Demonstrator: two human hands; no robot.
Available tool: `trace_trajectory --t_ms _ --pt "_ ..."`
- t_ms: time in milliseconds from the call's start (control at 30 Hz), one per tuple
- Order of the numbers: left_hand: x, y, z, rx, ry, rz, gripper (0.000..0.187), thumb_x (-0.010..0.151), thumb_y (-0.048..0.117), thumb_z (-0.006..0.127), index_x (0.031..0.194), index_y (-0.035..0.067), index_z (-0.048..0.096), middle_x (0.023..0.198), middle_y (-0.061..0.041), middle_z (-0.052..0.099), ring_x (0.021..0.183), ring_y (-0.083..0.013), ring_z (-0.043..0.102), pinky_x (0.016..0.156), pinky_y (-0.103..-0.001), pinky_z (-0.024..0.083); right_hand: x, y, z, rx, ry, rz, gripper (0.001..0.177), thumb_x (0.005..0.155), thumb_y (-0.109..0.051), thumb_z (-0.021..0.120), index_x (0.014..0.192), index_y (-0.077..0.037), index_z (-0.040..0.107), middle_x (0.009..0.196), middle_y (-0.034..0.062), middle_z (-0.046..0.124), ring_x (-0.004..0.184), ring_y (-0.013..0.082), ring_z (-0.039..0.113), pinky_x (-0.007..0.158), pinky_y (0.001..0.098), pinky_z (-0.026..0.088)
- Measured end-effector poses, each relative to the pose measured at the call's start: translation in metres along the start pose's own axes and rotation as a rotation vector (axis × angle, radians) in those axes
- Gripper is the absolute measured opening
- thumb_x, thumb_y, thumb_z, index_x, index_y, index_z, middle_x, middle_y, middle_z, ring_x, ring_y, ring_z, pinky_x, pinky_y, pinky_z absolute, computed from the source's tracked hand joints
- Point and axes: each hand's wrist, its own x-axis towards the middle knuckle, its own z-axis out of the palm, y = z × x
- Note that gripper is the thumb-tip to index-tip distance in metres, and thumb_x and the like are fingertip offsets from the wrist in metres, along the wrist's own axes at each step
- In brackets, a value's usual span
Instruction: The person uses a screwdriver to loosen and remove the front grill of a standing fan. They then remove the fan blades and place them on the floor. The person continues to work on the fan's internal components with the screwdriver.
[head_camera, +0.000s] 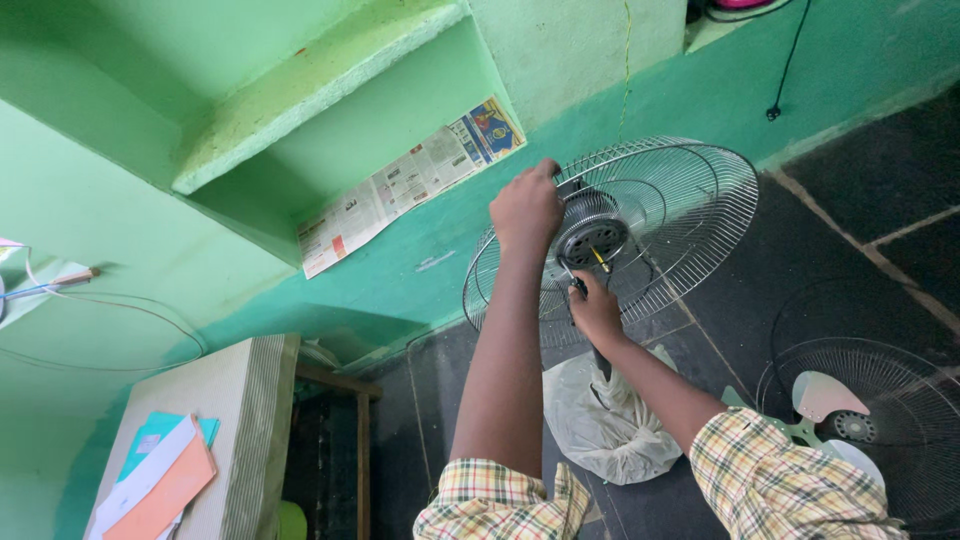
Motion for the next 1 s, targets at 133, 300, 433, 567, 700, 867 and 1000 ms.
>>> trace_trajectory --t_ms 133,300,433,567,700,867,1000 --pt "-0.001 0.003 -0.001 -0.001 0.001 0.009 0.027 0.088 0.012 0.056 0.109 0.022 0.070 0.102 -0.008 0.075 0.095 -0.0324 0.073 0.072 -0.048 0.057 -0.003 -0.008 -0.005 -0.001 0.027 -0.091 0.034 0.093 -0.019 0.066 0.126 -0.011 0.065 0.117 0.0200 0.072 0.108 0.0441 0.066 0.091 0.0507 0.051" --pt "-0.002 0.006 -0.004 -0.008 -0.017 -0.001 0.028 0.087 0.011 0.057 0.109 0.022 0.070 0.103 -0.007 0.075 0.094 -0.0325 0.073 0.072 -0.048 0.057 -0.004 -0.031 -0.017 0.004 -0.145 0.266 0.036 0.098 -0.026 0.061 0.133 -0.016 0.062 0.105 0.0218 0.074 0.099 0.0433 0.073 0.088 0.0517 0.054" --pt "-0.001 0.007 -0.004 -0.003 -0.024 0.002 0.027 0.087 0.011 0.059 0.110 0.022 0.070 0.103 -0.007 0.075 0.095 -0.0318 0.073 0.072 -0.047 0.057 -0.008 -0.037 -0.024 -0.039 -0.001 -0.072 0.034 0.094 -0.022 0.066 0.126 -0.011 0.065 0.114 0.0206 0.072 0.104 0.0467 0.065 0.086 0.0532 0.051" --pt "-0.002 0.005 -0.006 -0.002 -0.025 -0.009 0.027 0.087 0.012 0.059 0.109 0.022 0.070 0.103 -0.007 0.075 0.096 -0.0314 0.073 0.073 -0.047 0.057 -0.009 -0.034 -0.022 -0.023 -0.064 0.085 0.035 0.095 -0.023 0.064 0.129 -0.015 0.065 0.107 0.0202 0.073 0.103 0.0447 0.068 0.088 0.0520 0.051" --pt "-0.004 0.005 -0.006 0.003 -0.024 -0.026 0.027 0.088 0.012 0.058 0.110 0.022 0.070 0.103 -0.007 0.075 0.096 -0.0323 0.072 0.074 -0.048 0.056 -0.006 -0.027 -0.017 -0.040 -0.075 0.126 0.035 0.095 -0.024 0.064 0.130 -0.015 0.064 0.106 0.0203 0.073 0.103 0.0440 0.068 0.089 0.0519 0.051" --pt "-0.005 0.003 -0.005 0.003 -0.019 -0.016 0.029 0.086 0.012 0.058 0.109 0.023 0.070 0.101 -0.007 0.075 0.096 -0.0321 0.073 0.074 -0.048 0.057 -0.003 -0.015 -0.008 -0.024 -0.035 -0.010 0.034 0.093 -0.021 0.065 0.126 -0.012 0.065 0.110 0.0189 0.073 0.104 0.0442 0.067 0.088 0.0522 0.051" --pt "-0.004 0.003 -0.005 0.019 -0.021 -0.009 0.028 0.087 0.012 0.058 0.110 0.022 0.070 0.101 -0.007 0.075 0.096 -0.0321 0.073 0.074 -0.048 0.057 -0.004 -0.007 -0.005 -0.056 -0.013 -0.024 0.035 0.093 -0.021 0.066 0.127 -0.012 0.065 0.112 0.0196 0.072 0.104 0.0450 0.067 0.089 0.0522 0.052"
